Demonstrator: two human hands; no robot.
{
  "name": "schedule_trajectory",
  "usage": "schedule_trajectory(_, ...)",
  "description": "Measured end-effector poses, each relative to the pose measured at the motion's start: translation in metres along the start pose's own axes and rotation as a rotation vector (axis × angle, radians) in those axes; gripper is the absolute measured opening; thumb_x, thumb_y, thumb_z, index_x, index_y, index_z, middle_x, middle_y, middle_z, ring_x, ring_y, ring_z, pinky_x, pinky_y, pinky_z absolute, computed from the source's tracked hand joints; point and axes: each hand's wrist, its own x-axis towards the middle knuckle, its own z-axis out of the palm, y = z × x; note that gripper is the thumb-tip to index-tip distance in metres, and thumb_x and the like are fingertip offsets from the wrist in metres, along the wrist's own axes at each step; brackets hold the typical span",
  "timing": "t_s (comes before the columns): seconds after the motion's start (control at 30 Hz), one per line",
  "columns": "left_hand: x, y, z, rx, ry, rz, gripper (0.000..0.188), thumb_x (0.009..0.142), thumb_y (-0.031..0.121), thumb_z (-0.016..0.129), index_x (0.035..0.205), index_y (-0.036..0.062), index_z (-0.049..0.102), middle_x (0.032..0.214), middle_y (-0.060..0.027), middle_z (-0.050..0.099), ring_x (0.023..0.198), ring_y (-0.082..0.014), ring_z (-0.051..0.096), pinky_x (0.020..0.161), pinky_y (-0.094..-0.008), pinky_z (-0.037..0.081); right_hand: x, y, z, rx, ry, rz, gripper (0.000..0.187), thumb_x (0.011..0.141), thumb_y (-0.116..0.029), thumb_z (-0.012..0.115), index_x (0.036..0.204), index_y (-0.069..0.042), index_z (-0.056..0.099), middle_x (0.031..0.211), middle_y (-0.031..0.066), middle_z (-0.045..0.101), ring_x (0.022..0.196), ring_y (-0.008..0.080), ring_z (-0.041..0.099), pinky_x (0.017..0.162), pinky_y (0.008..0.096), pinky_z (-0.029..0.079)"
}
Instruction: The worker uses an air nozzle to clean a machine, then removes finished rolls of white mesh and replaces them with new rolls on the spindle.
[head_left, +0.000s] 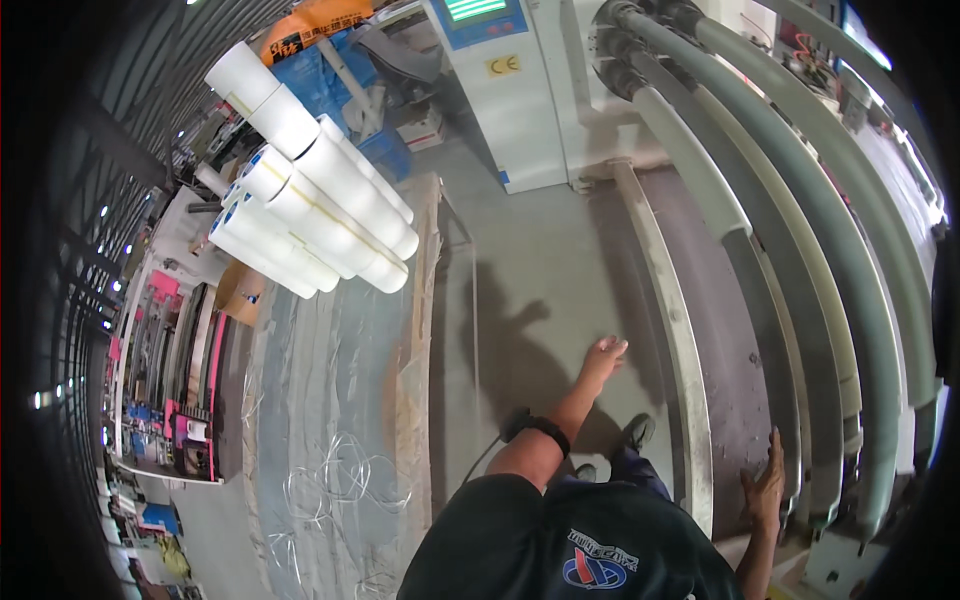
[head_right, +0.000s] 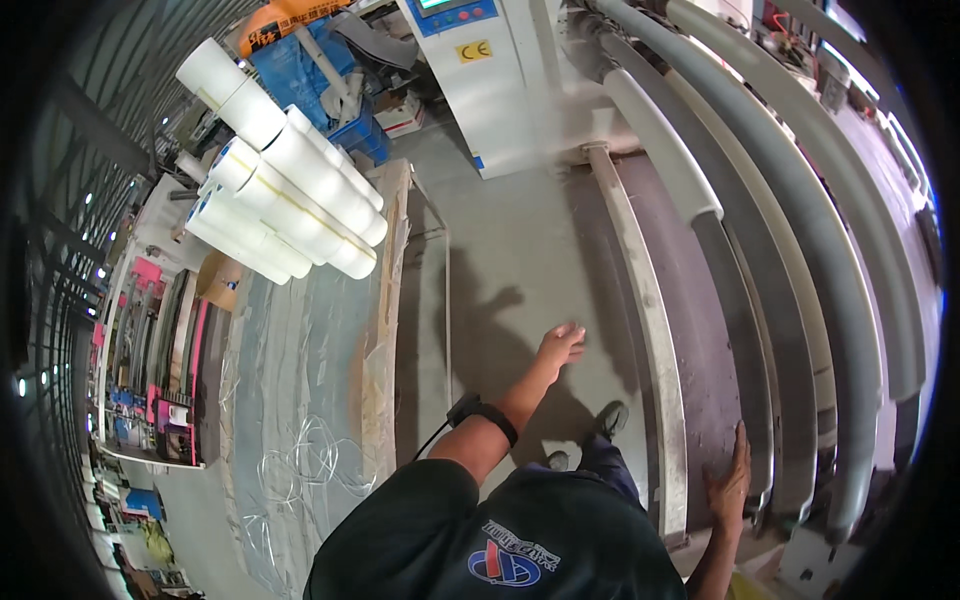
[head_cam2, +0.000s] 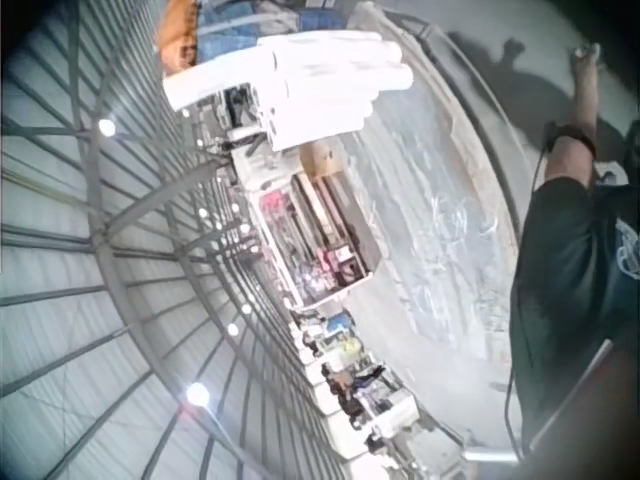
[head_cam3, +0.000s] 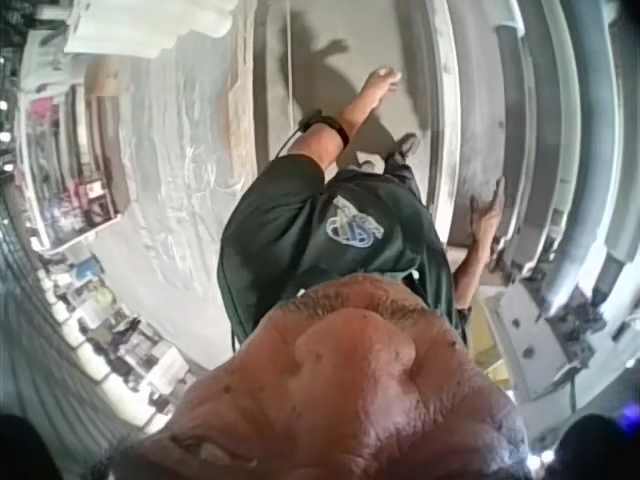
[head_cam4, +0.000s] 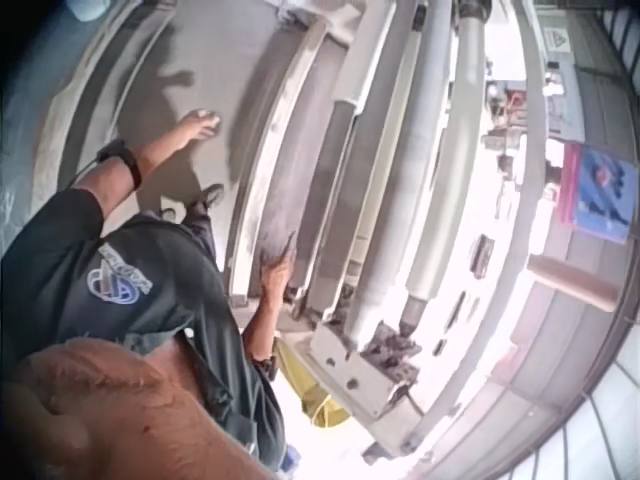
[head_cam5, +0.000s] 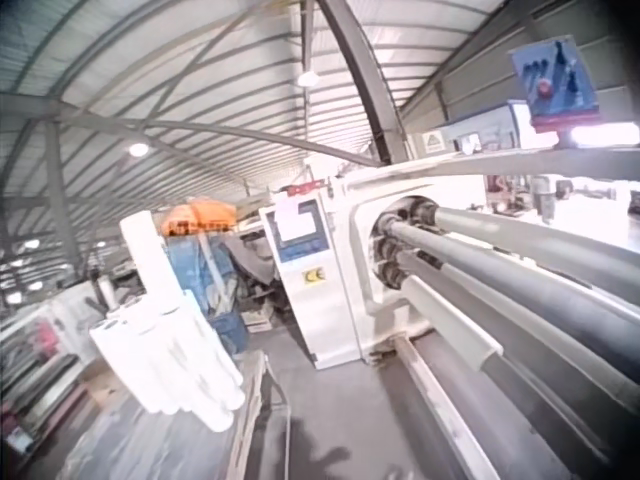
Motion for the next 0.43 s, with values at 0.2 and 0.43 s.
schedule_trajectory(0.2,0.094,0.054,0.022,-0.146,0.028,-0.093,0.065,0.086,0.044,0.068,0.132,0.0044,0.047,0.124,-0.0142,0.057,0.104,-0.0276,0.06,0.09,-0.0391,0.049,0.136,0.044,0.026,-0.056,0.036,-0.016,0.086,0.068,0.003,0.07,0.145,-0.003,0.033,0.146,0.0214,0.038,0.135,0.0399,0.035,0.113,0.0423,0.03)
schedule_trajectory(0.43,0.233,0.101,0.008,-0.395,-0.098,0.076,0.067,0.095,0.05,0.051,0.144,0.0092,0.032,0.144,-0.0153,0.044,0.131,-0.035,0.044,0.111,-0.0484,0.031,0.292,0.083,0.058,0.065,-0.034,0.113,0.088,0.078,-0.009,0.068,0.15,0.001,0.018,0.156,0.021,0.021,0.145,0.0351,0.017,0.119,0.0388,0.015)
